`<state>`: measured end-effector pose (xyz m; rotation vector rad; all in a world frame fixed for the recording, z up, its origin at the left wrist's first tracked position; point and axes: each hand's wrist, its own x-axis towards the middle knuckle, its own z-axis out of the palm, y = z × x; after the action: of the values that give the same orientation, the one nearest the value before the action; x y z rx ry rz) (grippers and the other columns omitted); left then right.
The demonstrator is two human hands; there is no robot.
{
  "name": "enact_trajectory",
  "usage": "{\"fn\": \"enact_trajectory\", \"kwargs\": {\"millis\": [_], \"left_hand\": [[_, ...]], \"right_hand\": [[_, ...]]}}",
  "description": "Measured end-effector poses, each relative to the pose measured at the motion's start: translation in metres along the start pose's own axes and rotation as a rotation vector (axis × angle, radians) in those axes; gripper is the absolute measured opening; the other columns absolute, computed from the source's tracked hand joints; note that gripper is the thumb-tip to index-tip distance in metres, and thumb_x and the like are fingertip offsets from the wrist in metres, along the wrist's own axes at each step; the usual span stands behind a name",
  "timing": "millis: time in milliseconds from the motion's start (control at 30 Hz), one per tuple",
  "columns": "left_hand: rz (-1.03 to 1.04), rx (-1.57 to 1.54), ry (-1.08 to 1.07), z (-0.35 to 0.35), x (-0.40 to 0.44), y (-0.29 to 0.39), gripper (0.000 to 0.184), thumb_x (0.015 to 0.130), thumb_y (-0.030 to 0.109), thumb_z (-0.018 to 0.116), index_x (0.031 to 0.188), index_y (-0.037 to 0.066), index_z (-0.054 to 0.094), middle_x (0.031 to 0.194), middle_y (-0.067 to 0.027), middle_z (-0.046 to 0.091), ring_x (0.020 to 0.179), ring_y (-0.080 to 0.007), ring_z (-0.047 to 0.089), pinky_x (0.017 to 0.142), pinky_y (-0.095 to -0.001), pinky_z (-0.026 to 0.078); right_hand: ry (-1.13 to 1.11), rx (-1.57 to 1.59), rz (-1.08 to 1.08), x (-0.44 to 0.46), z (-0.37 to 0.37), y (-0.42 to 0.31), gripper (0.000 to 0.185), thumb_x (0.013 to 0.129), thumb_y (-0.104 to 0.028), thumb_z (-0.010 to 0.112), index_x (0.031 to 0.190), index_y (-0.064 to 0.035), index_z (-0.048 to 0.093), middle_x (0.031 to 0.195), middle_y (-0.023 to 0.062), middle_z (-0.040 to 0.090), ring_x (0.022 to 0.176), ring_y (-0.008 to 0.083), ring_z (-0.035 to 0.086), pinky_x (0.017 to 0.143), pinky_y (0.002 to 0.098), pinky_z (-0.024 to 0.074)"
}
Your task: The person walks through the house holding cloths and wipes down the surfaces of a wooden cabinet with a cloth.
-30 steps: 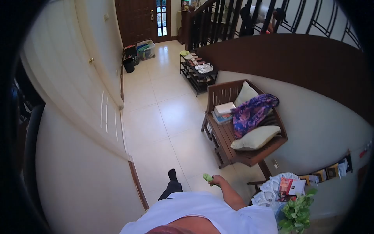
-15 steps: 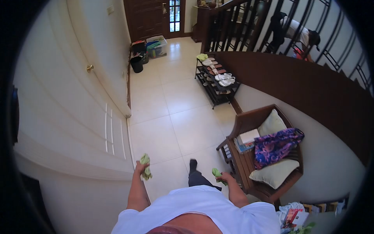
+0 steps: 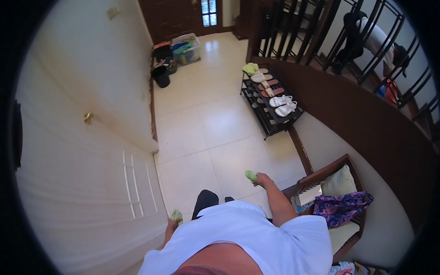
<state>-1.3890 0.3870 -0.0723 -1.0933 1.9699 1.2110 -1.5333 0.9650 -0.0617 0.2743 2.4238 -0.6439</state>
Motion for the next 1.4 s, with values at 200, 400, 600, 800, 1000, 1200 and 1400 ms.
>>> {"fn": "enact_trajectory", "kwargs": {"millis": [200, 400, 600, 800, 1000, 1200, 1400], "left_hand": [[-0.124, 0.034, -0.017, 0.016, 0.039, 0.092, 0.097, 0.057, 0.018, 0.084, 0.128, -0.005, 0.022, 0.118, -0.0242, 0.048, 0.108, -0.0327, 0.052, 0.088, -0.0434, 0.047], [0.02, 0.128, -0.091, -0.017, 0.166, 0.276, 0.096, 0.059, 0.018, 0.083, 0.129, -0.004, 0.021, 0.12, -0.0242, 0.047, 0.109, -0.0328, 0.051, 0.089, -0.0437, 0.046], [0.35, 0.101, -0.094, -0.056, 0.349, 0.567, 0.093, 0.063, 0.016, 0.08, 0.131, -0.002, 0.02, 0.122, -0.0234, 0.045, 0.11, -0.0326, 0.049, 0.09, -0.0438, 0.045], [0.54, -0.104, -0.239, 0.004, 0.395, 0.864, 0.082, 0.07, 0.019, 0.076, 0.13, 0.0, 0.024, 0.123, -0.0203, 0.045, 0.11, -0.0318, 0.048, 0.094, -0.0411, 0.04], [0.429, 0.062, -0.35, 0.048, 0.457, 0.941, 0.081, 0.071, 0.019, 0.076, 0.131, -0.001, 0.026, 0.121, -0.0187, 0.048, 0.104, -0.0289, 0.052, 0.084, -0.0426, 0.047], [0.191, 0.369, -0.289, 0.067, 0.485, 0.973, 0.081, 0.069, 0.016, 0.076, 0.131, -0.001, 0.026, 0.117, -0.0178, 0.05, 0.1, -0.0284, 0.054, 0.081, -0.0424, 0.048], [0.138, 0.442, -0.258, 0.08, 0.549, 1.087, 0.081, 0.068, 0.014, 0.076, 0.131, -0.001, 0.027, 0.114, -0.0169, 0.052, 0.096, -0.028, 0.055, 0.078, -0.0422, 0.048]], "right_hand": [[-0.173, 0.046, -0.053, 0.12, -0.066, -0.104, 0.059, 0.066, -0.044, 0.074, 0.107, -0.0038, 0.06, 0.101, 0.0189, 0.064, 0.094, 0.0319, 0.062, 0.08, 0.0398, 0.0478], [-0.369, 0.0, 0.112, 0.217, -0.137, -0.139, 0.062, 0.067, -0.044, 0.073, 0.111, -0.003, 0.057, 0.103, 0.0196, 0.063, 0.096, 0.0322, 0.061, 0.08, 0.0407, 0.0477], [0.028, 0.204, 0.181, 0.302, -0.212, -0.154, 0.061, 0.066, -0.044, 0.074, 0.107, -0.0024, 0.06, 0.103, 0.0171, 0.063, 0.094, 0.0314, 0.061, 0.078, 0.0415, 0.0479], [-0.127, 0.281, 0.376, 0.41, -0.265, -0.142, 0.046, 0.063, -0.039, 0.077, 0.093, -0.0047, 0.07, 0.097, 0.0125, 0.067, 0.087, 0.0278, 0.064, 0.074, 0.04, 0.0502], [-0.077, 0.397, 0.351, 0.577, -0.379, -0.15, 0.043, 0.06, -0.036, 0.079, 0.089, -0.0056, 0.071, 0.087, 0.0115, 0.068, 0.072, 0.0271, 0.063, 0.066, 0.0408, 0.0506], [0.093, 0.229, 0.199, 0.699, -0.519, -0.242, 0.059, 0.064, -0.036, 0.075, 0.109, -0.0041, 0.056, 0.099, 0.0187, 0.064, 0.092, 0.0335, 0.062, 0.076, 0.0435, 0.0484], [0.083, 0.219, 0.104, 0.81, -0.54, -0.276, 0.04, 0.063, -0.037, 0.076, 0.088, -0.0062, 0.069, 0.087, 0.0149, 0.067, 0.081, 0.0298, 0.064, 0.07, 0.0438, 0.0501]]}}
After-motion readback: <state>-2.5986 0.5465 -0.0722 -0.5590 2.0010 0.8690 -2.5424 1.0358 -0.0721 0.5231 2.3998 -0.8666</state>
